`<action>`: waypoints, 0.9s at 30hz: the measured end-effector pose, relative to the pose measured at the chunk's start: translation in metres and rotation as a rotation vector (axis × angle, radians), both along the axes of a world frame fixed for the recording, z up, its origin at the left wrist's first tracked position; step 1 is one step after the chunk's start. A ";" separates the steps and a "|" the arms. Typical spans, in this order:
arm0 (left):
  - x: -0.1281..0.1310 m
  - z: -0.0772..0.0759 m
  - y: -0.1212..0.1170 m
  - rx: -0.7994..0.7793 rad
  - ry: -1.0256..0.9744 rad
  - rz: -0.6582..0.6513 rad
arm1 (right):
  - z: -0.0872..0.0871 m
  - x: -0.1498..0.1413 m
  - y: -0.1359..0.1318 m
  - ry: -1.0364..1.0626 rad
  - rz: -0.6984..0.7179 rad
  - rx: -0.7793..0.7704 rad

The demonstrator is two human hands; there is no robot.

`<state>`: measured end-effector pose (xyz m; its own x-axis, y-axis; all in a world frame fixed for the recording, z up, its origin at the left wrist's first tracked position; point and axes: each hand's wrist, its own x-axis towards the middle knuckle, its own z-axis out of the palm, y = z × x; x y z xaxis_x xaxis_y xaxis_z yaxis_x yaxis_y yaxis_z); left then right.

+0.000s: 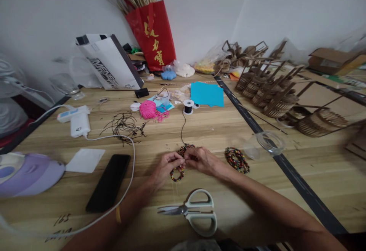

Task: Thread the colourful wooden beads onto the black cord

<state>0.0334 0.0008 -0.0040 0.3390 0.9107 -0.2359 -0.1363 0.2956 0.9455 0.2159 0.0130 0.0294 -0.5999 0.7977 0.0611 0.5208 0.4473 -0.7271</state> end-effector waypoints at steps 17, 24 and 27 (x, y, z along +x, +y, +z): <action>-0.002 0.002 0.002 -0.005 -0.013 -0.033 | 0.003 0.007 0.006 0.066 0.025 -0.032; -0.001 0.001 0.001 -0.039 -0.036 -0.065 | 0.005 0.002 0.001 0.086 0.057 -0.043; -0.002 0.001 0.002 -0.017 -0.020 -0.083 | 0.007 0.002 0.000 0.070 0.050 -0.048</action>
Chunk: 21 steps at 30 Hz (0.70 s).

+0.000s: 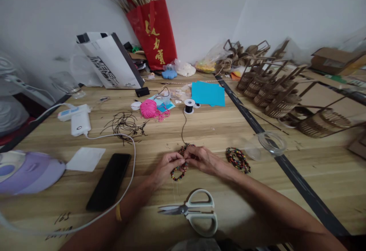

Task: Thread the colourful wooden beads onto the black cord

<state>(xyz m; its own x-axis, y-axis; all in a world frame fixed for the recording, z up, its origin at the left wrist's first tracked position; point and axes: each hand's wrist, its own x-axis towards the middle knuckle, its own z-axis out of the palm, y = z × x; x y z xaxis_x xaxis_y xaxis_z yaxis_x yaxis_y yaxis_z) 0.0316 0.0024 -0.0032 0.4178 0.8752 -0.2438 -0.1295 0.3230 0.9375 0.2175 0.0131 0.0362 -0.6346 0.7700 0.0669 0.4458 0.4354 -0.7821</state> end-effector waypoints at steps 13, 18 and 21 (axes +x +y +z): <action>-0.001 -0.002 0.001 -0.008 0.011 -0.030 | 0.003 0.001 0.000 -0.050 0.002 0.033; 0.000 -0.003 0.001 -0.014 -0.020 -0.026 | 0.003 0.001 -0.002 -0.087 0.034 0.129; 0.000 -0.004 0.001 -0.063 -0.072 -0.002 | 0.009 0.003 -0.002 -0.108 0.027 0.091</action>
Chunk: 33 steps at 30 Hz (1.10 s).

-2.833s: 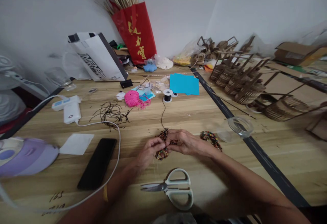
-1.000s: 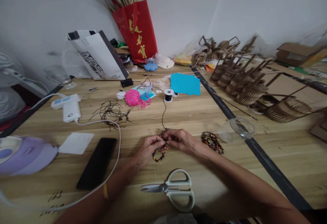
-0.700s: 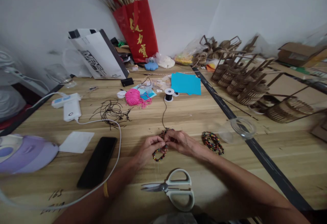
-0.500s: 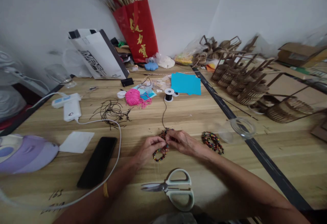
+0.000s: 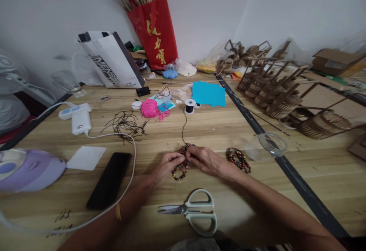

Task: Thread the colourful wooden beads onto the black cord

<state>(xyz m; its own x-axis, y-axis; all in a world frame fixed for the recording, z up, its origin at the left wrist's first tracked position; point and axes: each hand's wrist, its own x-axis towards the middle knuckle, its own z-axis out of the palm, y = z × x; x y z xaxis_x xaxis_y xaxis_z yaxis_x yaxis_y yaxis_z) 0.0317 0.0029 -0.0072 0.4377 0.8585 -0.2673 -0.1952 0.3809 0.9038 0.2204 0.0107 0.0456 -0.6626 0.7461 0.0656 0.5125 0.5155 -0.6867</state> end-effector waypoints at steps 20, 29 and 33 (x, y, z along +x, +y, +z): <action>-0.002 0.000 -0.001 0.021 0.000 -0.038 | 0.013 0.006 0.003 0.061 -0.027 -0.123; -0.003 -0.003 0.000 0.070 0.021 -0.075 | 0.011 0.005 -0.002 0.058 0.008 -0.128; -0.003 -0.003 0.000 0.075 0.054 -0.061 | 0.012 0.003 -0.003 0.046 0.010 -0.119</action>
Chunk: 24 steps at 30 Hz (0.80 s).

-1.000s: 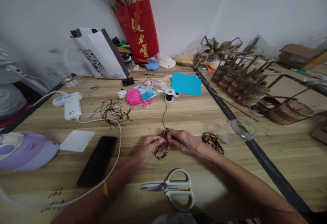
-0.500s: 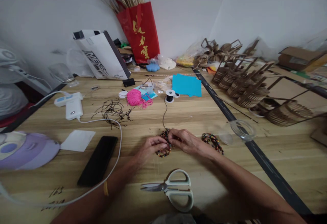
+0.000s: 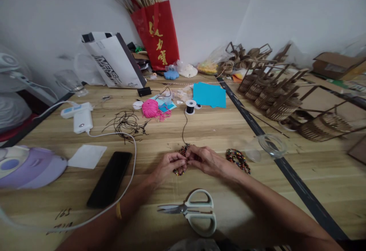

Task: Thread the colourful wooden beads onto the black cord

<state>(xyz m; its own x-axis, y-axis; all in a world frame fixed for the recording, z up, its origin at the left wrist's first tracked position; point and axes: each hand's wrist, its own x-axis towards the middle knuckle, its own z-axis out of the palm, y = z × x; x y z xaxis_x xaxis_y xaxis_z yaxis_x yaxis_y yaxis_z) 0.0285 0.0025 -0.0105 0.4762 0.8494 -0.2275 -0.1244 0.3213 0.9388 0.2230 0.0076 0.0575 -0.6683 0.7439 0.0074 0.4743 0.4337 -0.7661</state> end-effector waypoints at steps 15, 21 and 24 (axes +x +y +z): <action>0.001 0.004 -0.002 0.017 -0.028 0.001 | -0.001 0.000 0.005 -0.036 -0.001 0.069; 0.002 0.006 -0.003 0.020 -0.097 -0.016 | 0.001 0.002 0.003 0.029 0.003 0.024; 0.002 0.004 -0.003 0.025 -0.111 0.012 | 0.001 0.002 0.003 0.011 -0.020 0.016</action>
